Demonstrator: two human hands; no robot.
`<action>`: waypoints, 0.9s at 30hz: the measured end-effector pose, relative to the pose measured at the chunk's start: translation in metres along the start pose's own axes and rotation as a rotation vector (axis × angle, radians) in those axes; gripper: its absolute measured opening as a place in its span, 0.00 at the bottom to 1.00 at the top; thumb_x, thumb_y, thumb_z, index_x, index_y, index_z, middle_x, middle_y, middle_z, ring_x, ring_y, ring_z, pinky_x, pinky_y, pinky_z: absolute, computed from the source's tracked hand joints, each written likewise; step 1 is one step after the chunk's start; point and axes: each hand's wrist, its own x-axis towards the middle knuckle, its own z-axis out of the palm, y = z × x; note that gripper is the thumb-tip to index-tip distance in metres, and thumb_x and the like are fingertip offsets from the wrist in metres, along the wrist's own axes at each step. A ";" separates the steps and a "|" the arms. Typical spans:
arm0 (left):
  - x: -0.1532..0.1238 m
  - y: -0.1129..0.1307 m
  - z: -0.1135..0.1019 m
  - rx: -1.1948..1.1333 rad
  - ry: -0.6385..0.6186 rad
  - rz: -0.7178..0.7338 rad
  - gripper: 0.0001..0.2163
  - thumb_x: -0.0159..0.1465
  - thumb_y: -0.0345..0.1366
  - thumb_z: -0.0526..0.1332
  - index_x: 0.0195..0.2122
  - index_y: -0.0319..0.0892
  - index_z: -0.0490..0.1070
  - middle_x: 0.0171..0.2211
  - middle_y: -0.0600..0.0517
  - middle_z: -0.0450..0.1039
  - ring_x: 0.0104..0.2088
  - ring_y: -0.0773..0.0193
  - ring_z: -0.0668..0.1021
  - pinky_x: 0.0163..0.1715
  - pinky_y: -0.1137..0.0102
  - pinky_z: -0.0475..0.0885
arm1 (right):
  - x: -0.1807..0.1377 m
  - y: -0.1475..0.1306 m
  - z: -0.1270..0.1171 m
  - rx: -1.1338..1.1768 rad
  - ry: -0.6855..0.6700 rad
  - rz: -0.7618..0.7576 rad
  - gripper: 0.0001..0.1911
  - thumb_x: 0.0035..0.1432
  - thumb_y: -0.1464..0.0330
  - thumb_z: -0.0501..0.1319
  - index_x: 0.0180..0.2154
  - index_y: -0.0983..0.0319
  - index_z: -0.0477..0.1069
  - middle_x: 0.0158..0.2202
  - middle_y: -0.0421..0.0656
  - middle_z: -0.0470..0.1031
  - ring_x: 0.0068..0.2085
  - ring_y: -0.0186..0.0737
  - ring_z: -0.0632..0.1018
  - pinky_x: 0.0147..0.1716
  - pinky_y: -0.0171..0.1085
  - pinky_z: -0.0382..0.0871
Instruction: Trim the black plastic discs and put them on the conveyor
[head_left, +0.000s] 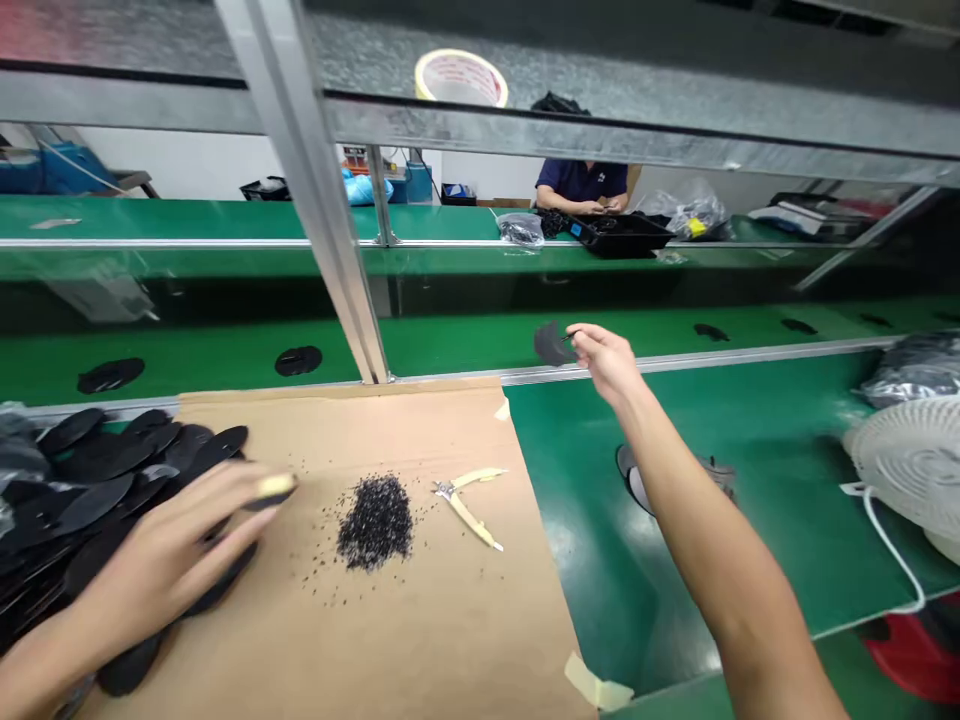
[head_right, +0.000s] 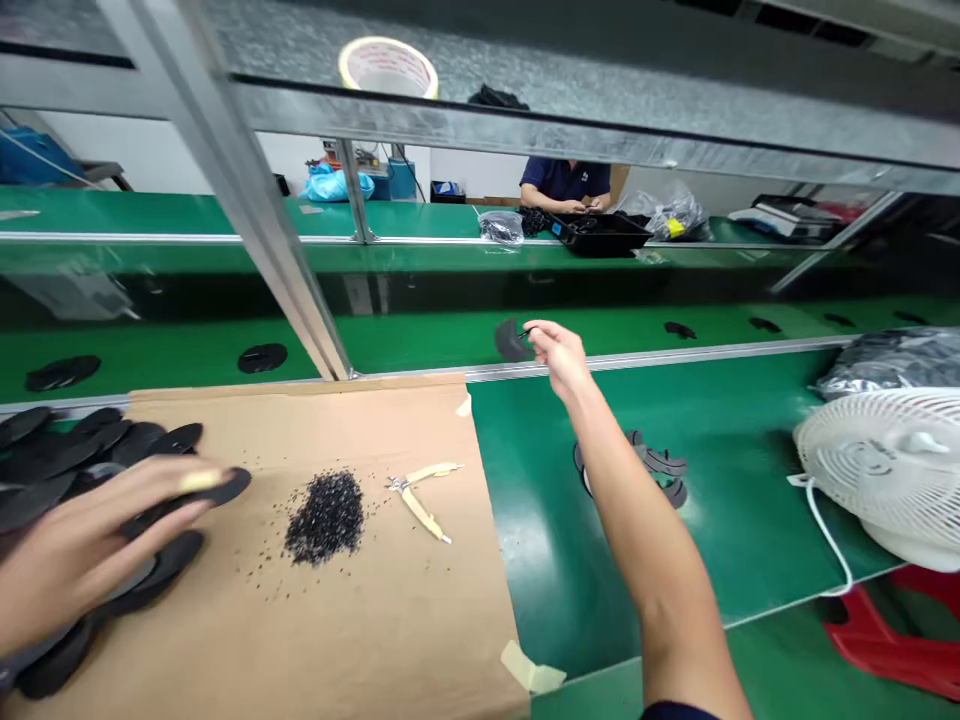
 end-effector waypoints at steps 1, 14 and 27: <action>0.015 0.010 0.013 -0.045 -0.025 0.029 0.12 0.65 0.43 0.63 0.50 0.61 0.79 0.46 0.55 0.82 0.46 0.54 0.83 0.48 0.63 0.79 | -0.019 -0.014 0.011 0.062 -0.079 -0.009 0.25 0.55 0.47 0.65 0.39 0.63 0.75 0.31 0.43 0.71 0.28 0.38 0.70 0.25 0.34 0.63; 0.047 0.048 0.110 -1.096 -0.031 -0.299 0.19 0.63 0.51 0.69 0.43 0.40 0.70 0.37 0.49 0.77 0.36 0.65 0.81 0.37 0.71 0.78 | -0.182 -0.086 0.130 0.522 -0.509 0.123 0.35 0.50 0.41 0.75 0.49 0.59 0.75 0.43 0.46 0.76 0.44 0.48 0.77 0.41 0.40 0.75; 0.017 -0.060 0.021 0.438 -0.273 -0.375 0.09 0.67 0.26 0.55 0.37 0.39 0.74 0.40 0.41 0.77 0.45 0.51 0.78 0.45 0.61 0.75 | -0.200 -0.058 0.191 0.429 -0.477 0.069 0.28 0.50 0.47 0.77 0.43 0.59 0.76 0.42 0.46 0.78 0.42 0.49 0.79 0.42 0.44 0.78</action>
